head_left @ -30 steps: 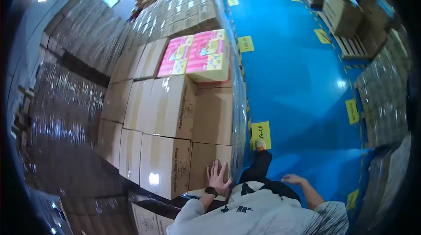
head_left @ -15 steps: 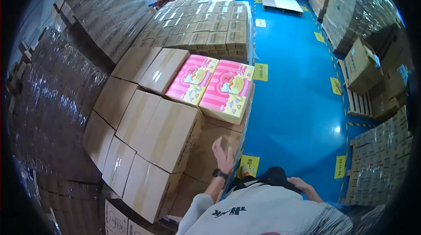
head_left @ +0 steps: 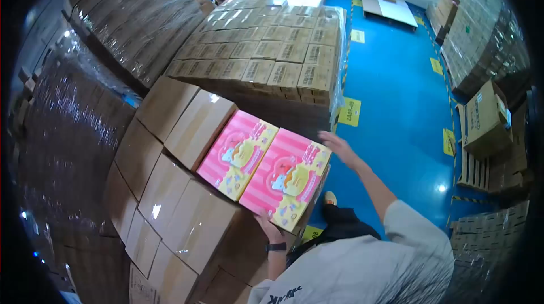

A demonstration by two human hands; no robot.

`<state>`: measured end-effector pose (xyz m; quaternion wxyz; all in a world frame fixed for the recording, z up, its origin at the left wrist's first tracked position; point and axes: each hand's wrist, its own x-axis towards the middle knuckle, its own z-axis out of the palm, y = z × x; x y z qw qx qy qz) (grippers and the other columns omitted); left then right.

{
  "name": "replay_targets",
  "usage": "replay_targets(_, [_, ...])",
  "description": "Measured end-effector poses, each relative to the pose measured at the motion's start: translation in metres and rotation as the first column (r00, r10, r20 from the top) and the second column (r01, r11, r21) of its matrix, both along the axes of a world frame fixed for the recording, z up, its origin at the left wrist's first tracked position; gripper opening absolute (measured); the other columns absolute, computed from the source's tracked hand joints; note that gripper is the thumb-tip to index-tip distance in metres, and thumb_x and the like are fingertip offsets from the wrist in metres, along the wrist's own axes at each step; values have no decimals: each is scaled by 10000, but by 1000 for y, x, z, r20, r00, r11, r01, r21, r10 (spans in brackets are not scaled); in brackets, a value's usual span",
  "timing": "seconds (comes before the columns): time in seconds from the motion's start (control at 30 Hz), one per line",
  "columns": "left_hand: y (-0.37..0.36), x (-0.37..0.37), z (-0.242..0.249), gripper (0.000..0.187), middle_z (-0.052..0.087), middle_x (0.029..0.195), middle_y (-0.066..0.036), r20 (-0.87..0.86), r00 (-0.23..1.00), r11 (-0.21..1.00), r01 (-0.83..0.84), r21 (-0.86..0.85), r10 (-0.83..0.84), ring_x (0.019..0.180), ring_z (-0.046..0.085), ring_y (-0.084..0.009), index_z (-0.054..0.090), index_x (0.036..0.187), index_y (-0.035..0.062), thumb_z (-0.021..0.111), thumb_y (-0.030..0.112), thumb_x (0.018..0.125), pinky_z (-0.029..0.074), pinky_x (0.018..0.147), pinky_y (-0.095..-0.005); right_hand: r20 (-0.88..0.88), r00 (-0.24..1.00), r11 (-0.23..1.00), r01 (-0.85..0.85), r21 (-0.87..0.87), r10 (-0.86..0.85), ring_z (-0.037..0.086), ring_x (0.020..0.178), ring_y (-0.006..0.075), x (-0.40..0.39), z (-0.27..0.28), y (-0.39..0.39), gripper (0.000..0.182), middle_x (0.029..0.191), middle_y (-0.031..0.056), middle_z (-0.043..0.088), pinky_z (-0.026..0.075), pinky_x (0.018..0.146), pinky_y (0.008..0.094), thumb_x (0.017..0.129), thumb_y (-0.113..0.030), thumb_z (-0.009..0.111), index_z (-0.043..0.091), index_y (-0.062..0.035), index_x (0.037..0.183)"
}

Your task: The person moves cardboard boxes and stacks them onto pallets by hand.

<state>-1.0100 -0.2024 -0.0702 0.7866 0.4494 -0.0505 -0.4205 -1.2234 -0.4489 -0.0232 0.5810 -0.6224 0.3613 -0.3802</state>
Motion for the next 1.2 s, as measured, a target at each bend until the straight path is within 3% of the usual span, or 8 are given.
replay_targets(0.1, [-6,-7,-6,573,510,1266,-134,-114,990,991,-68,115,81,1145,525,-302,394,1318,31,412,462,941,438,952,-437,16,881,820,-447,356,473,446,1221,170,25,16,-24,688,1374,93,463,345,1036,307,844,-324,647,363,-126,1438])
replay_targets(0.4, [0,-13,18,641,368,1421,-159,-158,987,998,5,-68,-16,1248,422,-333,278,1425,40,431,434,943,358,1040,-443,288,849,811,-517,274,443,469,1175,156,26,-38,-25,592,1327,84,493,353,1008,302,884,-252,576,392,-67,1415])
replay_targets(0.5, [11,-6,16,610,402,1360,-185,539,813,835,-443,326,221,1196,443,-317,309,1394,14,515,341,921,353,1025,-427,399,847,787,-497,365,351,452,1216,155,29,-58,-20,539,1352,89,472,361,1014,296,947,-294,534,399,-30,1398])
replay_targets(0.6, [-15,-31,80,540,464,1184,-167,943,262,654,-753,66,207,1098,471,-273,389,1279,-35,569,282,880,380,957,-391,354,879,848,-432,308,320,457,1211,148,15,-57,-24,510,1322,82,504,358,1014,297,991,-353,440,422,-16,1374])
replay_targets(0.7, [-88,-74,118,445,516,1077,-128,872,383,826,-562,-41,304,1041,495,-231,427,1221,-20,573,167,844,387,921,-356,216,919,877,-382,291,329,498,1169,158,-24,-55,-59,402,1256,90,552,370,1006,303,1000,-286,443,470,-53,1326])
replay_targets(0.9, [-324,-214,111,413,497,1159,-120,666,694,955,112,276,-273,1104,477,-195,414,1260,-8,539,53,872,386,963,-323,197,938,825,-346,447,286,586,988,127,-171,-72,-172,307,1085,77,638,466,865,280,951,-192,528,544,-31,1212])
replay_targets(1.03, [-443,-254,11,443,510,1137,-123,449,775,870,255,422,-445,1075,504,-204,433,1260,25,603,56,852,422,934,-331,19,991,890,-130,437,135,615,899,149,-270,-79,-249,256,1001,85,657,490,820,294,917,-141,558,585,-16,1139])
replay_targets(1.2, [-540,-266,-2,451,515,1139,-137,595,657,863,177,473,-462,1085,505,-218,443,1245,16,620,73,835,418,945,-339,-34,999,863,14,505,4,615,892,144,-320,-78,-339,284,1031,88,656,487,773,303,902,-170,594,578,-36,1151])
